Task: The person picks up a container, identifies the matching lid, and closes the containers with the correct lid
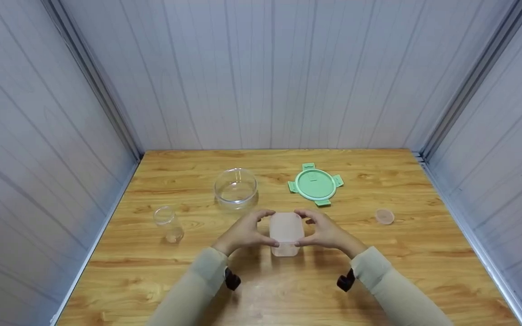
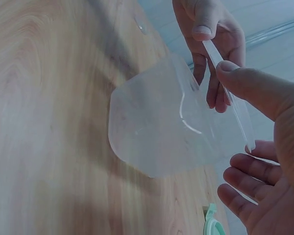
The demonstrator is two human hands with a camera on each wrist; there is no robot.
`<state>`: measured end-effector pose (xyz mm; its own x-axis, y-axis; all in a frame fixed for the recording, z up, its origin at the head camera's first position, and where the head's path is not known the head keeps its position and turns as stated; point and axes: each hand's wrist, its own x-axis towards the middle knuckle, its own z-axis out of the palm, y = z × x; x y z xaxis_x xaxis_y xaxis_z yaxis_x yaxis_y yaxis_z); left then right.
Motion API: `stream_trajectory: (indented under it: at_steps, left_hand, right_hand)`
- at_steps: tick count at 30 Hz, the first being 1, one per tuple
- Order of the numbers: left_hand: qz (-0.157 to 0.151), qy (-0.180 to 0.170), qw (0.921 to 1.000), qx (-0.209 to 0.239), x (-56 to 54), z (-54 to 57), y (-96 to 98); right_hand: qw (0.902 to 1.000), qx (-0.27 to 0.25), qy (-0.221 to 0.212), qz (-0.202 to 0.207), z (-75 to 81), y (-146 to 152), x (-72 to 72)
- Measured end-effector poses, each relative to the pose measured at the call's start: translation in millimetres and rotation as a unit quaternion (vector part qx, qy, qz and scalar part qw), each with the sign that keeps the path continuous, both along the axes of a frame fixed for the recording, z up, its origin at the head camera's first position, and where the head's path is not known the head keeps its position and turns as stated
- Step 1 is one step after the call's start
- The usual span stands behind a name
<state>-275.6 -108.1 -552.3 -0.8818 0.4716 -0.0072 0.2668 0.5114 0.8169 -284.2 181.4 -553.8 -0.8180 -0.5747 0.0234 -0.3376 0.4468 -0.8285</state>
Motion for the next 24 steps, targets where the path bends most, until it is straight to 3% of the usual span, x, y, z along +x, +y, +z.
stream_trajectory:
  at_steps: [5, 24]
  left_hand:
    - [-0.001, -0.019, 0.9998, -0.001, 0.7, -3.3, 1.1]
    - [-0.014, -0.030, 0.9994, 0.008, 2.5, -13.4, 1.7]
  right_hand:
    - [0.9999, -0.007, -0.012, -0.003, -4.9, -0.4, 1.7]
    - [0.9990, -0.002, -0.038, -0.023, -16.1, -1.4, 6.9]
